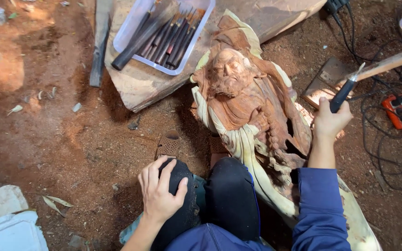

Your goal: Carving intricate details into a large wooden sculpture using a handheld rotary tool.

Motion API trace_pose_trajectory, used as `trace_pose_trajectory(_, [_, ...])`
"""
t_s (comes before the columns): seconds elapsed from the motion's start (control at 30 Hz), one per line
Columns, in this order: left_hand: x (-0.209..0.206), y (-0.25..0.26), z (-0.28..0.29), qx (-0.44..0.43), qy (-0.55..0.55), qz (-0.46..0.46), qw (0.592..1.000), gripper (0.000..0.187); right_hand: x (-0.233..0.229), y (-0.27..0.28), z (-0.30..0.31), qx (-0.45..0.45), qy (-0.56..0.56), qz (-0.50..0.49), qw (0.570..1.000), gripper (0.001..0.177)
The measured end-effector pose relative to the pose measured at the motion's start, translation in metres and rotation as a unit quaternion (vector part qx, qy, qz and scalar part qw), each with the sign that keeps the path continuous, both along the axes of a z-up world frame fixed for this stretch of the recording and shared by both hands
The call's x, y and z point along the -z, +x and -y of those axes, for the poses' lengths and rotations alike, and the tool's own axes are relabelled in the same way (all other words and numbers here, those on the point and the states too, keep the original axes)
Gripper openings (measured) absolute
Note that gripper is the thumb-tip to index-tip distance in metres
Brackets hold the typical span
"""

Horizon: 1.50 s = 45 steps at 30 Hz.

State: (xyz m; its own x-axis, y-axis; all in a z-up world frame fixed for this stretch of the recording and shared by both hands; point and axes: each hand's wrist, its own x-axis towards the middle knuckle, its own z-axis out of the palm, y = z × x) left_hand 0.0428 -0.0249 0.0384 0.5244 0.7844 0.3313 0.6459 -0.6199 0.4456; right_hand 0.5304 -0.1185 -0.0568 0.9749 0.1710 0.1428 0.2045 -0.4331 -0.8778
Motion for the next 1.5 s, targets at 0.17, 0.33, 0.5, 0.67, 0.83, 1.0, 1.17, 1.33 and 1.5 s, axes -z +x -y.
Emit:
trace_pose_trajectory(0.17, [-0.014,0.018,0.007,0.113,0.054,0.038,0.991,0.034,0.004,0.018,0.038,-0.047,-0.104,0.088,0.99,0.041])
trace_pose_trajectory(0.33, [-0.012,0.016,0.001,0.144,0.071,0.026,0.987,0.031,-0.018,0.042,0.111,-0.075,-0.175,0.239,0.952,0.028])
trace_pose_trajectory(0.5, [-0.009,-0.001,0.006,0.151,0.074,0.023,0.985,0.03,-0.024,0.049,0.182,-0.047,-0.221,0.272,0.935,0.035])
trace_pose_trajectory(0.67, [0.016,-0.041,0.019,0.085,0.021,0.006,0.996,0.067,-0.016,0.031,0.221,-0.001,-0.204,0.229,0.952,0.044])
trace_pose_trajectory(0.83, [0.023,-0.079,0.02,0.051,-0.103,0.109,0.987,0.091,0.0,0.009,0.221,-0.01,-0.195,0.207,0.959,0.043])
trace_pose_trajectory(1.0, [0.019,-0.107,0.032,-0.027,-0.157,0.126,0.979,0.099,0.02,-0.002,0.206,-0.037,-0.177,0.208,0.961,0.043])
trace_pose_trajectory(1.17, [0.009,-0.121,0.053,-0.1,-0.124,0.132,0.978,0.087,0.031,-0.016,0.197,-0.09,-0.182,0.184,0.962,0.033])
trace_pose_trajectory(1.33, [0.029,-0.141,0.068,-0.143,-0.114,0.134,0.974,0.084,0.017,-0.039,0.198,-0.112,-0.165,0.151,0.968,0.036])
trace_pose_trajectory(1.5, [0.06,-0.138,0.068,-0.187,-0.154,0.119,0.963,0.08,0.011,-0.044,0.217,-0.128,-0.15,0.185,0.963,0.031])
